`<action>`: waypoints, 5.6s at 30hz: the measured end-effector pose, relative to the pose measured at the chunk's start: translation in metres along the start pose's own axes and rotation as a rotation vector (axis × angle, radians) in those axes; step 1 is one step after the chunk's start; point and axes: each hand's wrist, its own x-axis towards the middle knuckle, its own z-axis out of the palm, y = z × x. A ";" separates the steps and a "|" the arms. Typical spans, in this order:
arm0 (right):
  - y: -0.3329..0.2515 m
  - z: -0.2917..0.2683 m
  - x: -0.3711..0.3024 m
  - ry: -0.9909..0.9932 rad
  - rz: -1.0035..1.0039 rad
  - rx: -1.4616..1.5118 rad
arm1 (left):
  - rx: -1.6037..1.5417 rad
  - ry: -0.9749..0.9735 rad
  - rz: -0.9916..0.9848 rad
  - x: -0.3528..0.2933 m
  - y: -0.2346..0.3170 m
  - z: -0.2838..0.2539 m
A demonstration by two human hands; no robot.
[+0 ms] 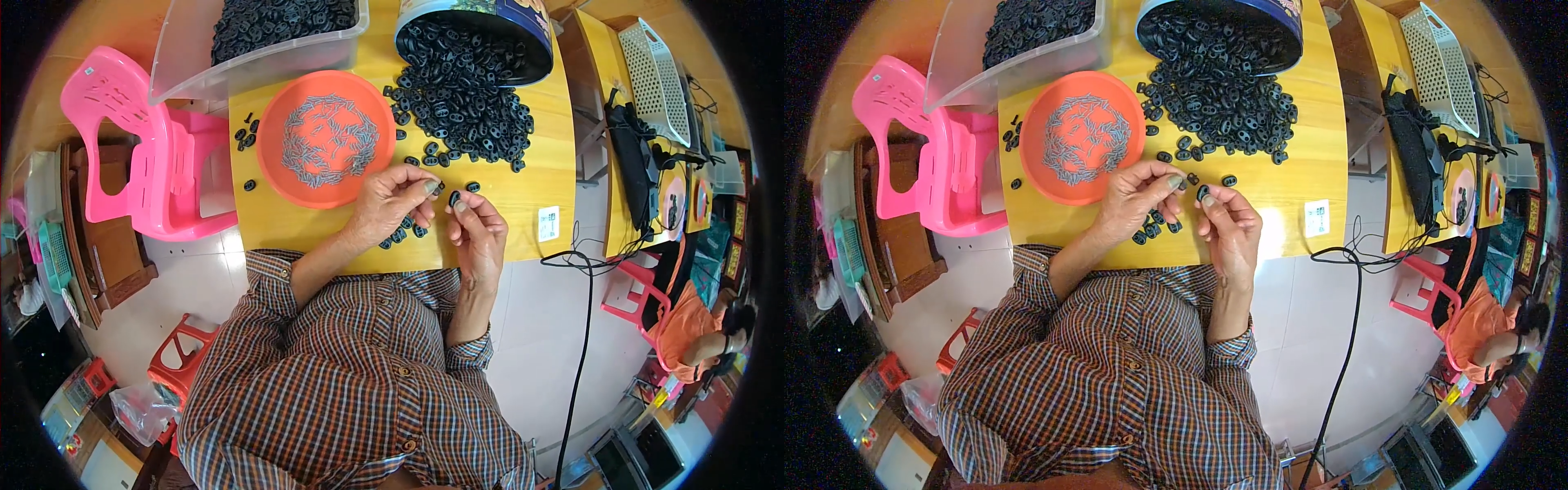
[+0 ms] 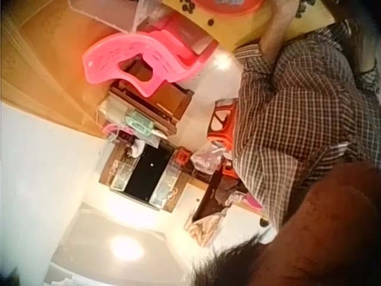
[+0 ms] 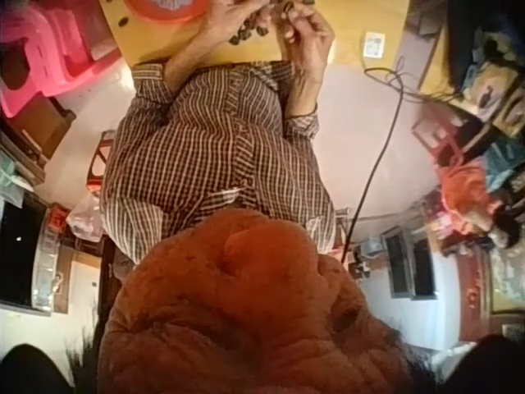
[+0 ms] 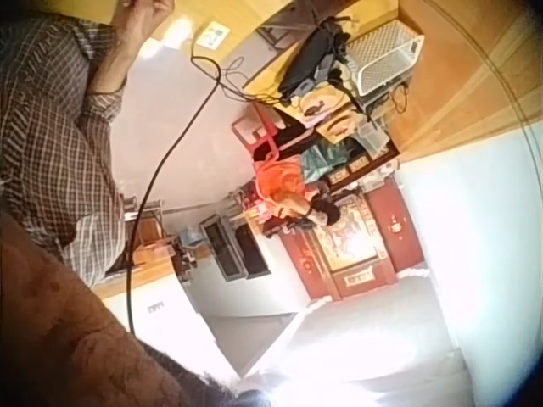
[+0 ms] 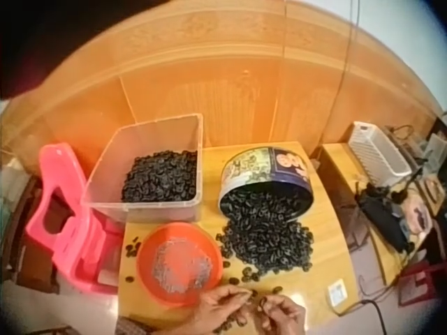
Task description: Assembling small metal pins into black plastic components at a desk.
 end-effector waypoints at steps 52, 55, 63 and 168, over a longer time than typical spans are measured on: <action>0.003 0.041 -0.016 -0.042 -0.026 -0.409 | -0.008 -0.126 0.078 -0.028 0.004 -0.025; 0.003 0.036 -0.014 -0.061 0.052 -0.289 | -0.015 -0.130 0.059 -0.028 0.007 -0.024; 0.003 0.037 -0.011 -0.101 0.227 -0.026 | -0.061 -0.205 0.091 -0.023 0.002 -0.029; 0.010 0.023 -0.007 0.009 0.048 -0.250 | 1.732 0.408 0.566 -0.002 0.051 -0.077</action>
